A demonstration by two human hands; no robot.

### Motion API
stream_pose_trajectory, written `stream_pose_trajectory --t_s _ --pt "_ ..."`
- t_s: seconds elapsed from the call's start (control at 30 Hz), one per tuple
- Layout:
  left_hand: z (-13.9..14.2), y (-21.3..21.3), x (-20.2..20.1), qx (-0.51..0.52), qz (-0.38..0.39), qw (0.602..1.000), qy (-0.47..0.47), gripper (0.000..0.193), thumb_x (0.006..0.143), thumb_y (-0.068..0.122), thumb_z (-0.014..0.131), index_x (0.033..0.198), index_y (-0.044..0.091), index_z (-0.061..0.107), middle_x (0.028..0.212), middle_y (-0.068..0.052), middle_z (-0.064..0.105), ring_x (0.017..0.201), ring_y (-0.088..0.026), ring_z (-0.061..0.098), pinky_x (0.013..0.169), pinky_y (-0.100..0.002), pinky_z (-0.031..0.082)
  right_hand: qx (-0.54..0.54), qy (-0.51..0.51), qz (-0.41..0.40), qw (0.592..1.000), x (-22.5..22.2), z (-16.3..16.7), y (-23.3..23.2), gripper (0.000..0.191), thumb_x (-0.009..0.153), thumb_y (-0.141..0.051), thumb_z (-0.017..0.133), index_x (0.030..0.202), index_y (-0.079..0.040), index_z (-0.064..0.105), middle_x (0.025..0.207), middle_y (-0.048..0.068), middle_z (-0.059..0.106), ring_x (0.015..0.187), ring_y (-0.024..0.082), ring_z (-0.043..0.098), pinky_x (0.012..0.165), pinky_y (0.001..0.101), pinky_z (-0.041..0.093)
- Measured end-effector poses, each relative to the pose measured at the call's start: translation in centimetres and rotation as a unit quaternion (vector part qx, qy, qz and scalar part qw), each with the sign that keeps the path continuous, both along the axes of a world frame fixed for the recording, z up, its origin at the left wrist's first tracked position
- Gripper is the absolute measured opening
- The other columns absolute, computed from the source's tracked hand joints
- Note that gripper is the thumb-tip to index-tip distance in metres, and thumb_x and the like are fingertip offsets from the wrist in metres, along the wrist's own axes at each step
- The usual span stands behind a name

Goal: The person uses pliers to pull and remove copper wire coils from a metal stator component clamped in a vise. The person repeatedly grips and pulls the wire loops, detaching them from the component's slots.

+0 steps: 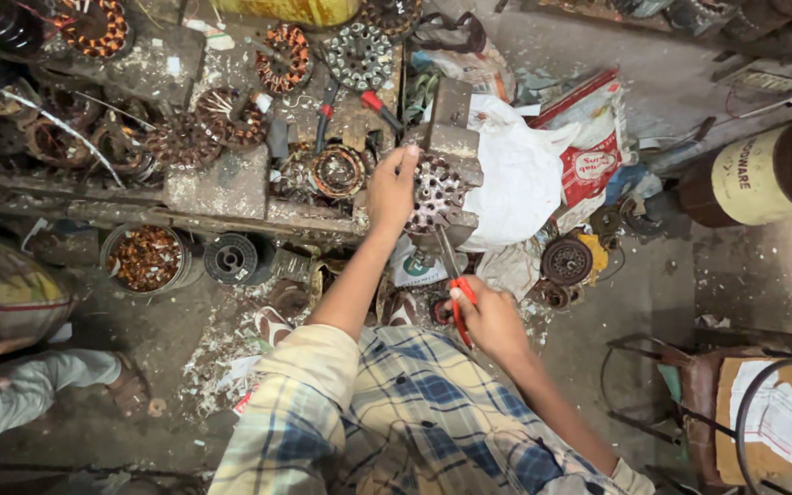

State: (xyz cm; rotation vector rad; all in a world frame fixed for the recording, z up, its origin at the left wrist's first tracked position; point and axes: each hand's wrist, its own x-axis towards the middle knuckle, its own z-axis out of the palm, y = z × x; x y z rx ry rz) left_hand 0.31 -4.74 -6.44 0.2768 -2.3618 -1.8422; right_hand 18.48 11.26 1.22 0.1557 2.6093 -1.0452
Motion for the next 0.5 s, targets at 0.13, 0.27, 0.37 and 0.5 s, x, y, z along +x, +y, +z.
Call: stream_pose_trajectory --t_s 0.13,0.27,0.37,0.5 --pt "0.9 0.1 0.6 -0.037 0.017 0.998 -0.038 0.041 0.102 0.046 0.055 0.111 0.012 0.074 0.109 -0.017 0.074 0.101 -0.038 0.07 0.088 -0.043 0.052 -0.104 -0.095 -0.037 0.989 -1.1 -1.4 0.0 0.025 0.103 -0.026 0.054 0.113 -0.006 0.064 0.081 0.009 0.077 0.069 0.024 0.076 0.066 0.0383 0.06" --pt "0.9 0.1 0.9 -0.039 0.027 0.998 -0.029 0.039 0.106 0.044 0.053 0.111 0.011 0.073 0.11 -0.016 0.075 0.103 -0.04 0.069 0.089 -0.044 0.052 -0.457 -0.227 -0.141 0.849 -1.6 -4.8 0.5 0.025 0.102 -0.024 0.049 0.119 -0.007 0.055 0.08 0.006 0.069 0.067 0.023 0.071 0.063 0.0396 0.06" --pt "0.5 0.3 0.7 -0.063 0.054 0.997 -0.009 0.037 0.101 0.043 0.056 0.111 0.012 0.075 0.112 -0.017 0.074 0.102 -0.041 0.068 0.087 -0.045 0.051 -0.781 -0.319 -0.086 0.529 -1.4 -7.3 1.4 0.022 0.111 -0.014 0.045 0.131 -0.008 0.052 0.083 0.003 0.059 0.067 0.018 0.063 0.06 0.0345 0.058" --pt "0.2 0.1 0.6 -0.013 0.051 0.998 0.025 0.038 0.104 0.043 0.053 0.112 0.012 0.074 0.111 -0.016 0.075 0.102 -0.038 0.07 0.088 -0.042 0.053 -0.864 -0.321 -0.116 0.371 -0.6 -8.8 1.5 0.022 0.113 -0.027 0.046 0.128 -0.013 0.053 0.081 0.002 0.05 0.063 0.016 0.049 0.057 0.0347 0.054"
